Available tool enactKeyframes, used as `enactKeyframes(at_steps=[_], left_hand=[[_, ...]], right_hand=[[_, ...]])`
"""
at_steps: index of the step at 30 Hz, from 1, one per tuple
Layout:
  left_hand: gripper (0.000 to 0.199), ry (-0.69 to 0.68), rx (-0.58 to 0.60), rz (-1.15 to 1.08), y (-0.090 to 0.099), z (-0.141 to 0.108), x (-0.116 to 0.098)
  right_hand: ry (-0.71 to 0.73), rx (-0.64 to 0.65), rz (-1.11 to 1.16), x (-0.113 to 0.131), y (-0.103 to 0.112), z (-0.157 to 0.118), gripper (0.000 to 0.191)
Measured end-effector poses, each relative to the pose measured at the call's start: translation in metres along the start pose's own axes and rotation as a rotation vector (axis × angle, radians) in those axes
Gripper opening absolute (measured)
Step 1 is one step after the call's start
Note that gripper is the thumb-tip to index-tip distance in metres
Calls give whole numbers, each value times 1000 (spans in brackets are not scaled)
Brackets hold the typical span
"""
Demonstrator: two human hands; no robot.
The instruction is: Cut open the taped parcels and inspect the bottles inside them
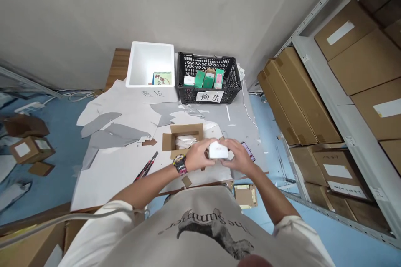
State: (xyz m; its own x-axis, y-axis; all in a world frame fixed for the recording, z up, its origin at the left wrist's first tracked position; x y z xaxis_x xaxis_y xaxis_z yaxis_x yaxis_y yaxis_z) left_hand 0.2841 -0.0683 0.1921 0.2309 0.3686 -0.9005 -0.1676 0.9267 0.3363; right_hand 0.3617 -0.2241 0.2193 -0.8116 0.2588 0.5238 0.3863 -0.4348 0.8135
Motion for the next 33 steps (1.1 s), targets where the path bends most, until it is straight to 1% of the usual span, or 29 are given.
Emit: enactKeyframes(at_steps=[1,2,4,5,7,9,10,11,13,14,16,18,19,20,22,24,26,28,29,30,31,33], left_hand=[[79,-65,-14,17,14,34,-10],[79,-113,-32,42,29,71,-15],[78,-203,-59,97,55,153,-16],[78,-219,-77,119,66,196,-10],[77,-213,-101,141,82,279,14],[75,-184,-143,146,90,349,49],[77,-172,-150,154,89,378,69],[80,-159,-148,167,86,401,89],[84,-120,-116,191,70,433,133],[85,-87,-88,200,60,442,155],[89,-3,-22,200,38,448,200],[93,84,37,175,17,445,241],[92,118,59,157,8,442,259],[89,147,74,137,0,440,276],[85,184,89,83,-10,438,301],[86,190,94,24,-17,441,314],[91,186,100,-4,-20,441,313],[90,197,99,28,-18,433,301],[87,201,93,53,-16,424,290],[82,195,88,75,-12,411,276],[76,174,80,86,-6,393,258],[66,91,60,63,13,345,216]], right_hand=[[49,-43,-36,-8,24,27,75],[79,-66,-69,-20,45,58,74],[103,-96,-127,-55,83,124,73],[100,-106,-147,-76,98,158,72],[60,-126,-172,-126,120,221,70],[20,-153,-185,-178,128,272,68],[1,-161,-184,-205,126,291,68],[-19,-165,-177,-231,120,305,69],[-70,-158,-153,-279,99,320,72],[-100,-144,-139,-302,85,321,73],[-170,-98,-111,-339,54,315,75],[-247,-46,-98,-365,24,304,72],[-283,-25,-103,-374,11,298,67],[-312,-9,-117,-379,0,293,62],[-349,-1,-156,-381,-13,284,52],[-372,-15,-192,-373,-17,277,47],[-394,-45,-200,-357,-13,267,46],[-401,-94,-177,-329,-6,255,47],[-389,-130,-155,-310,-1,248,48],[-365,-170,-127,-285,5,241,48],[-329,-213,-96,-256,12,233,48],[-223,-282,-26,-182,29,212,46]])
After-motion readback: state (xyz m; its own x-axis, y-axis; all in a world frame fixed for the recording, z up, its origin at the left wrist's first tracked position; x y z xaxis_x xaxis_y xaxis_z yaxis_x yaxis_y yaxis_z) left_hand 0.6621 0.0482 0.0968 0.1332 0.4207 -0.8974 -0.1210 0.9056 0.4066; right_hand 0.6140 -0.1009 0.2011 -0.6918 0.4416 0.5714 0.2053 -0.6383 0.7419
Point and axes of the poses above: each hand's wrist, its own z-axis towards the middle knuckle, its own y-axis out of the back of the hand, x = y × z, the point moved 10 cm from there along z, towards the middle knuckle, and after that the axes turned 9 degrees about -z, right-handed, at the moved point
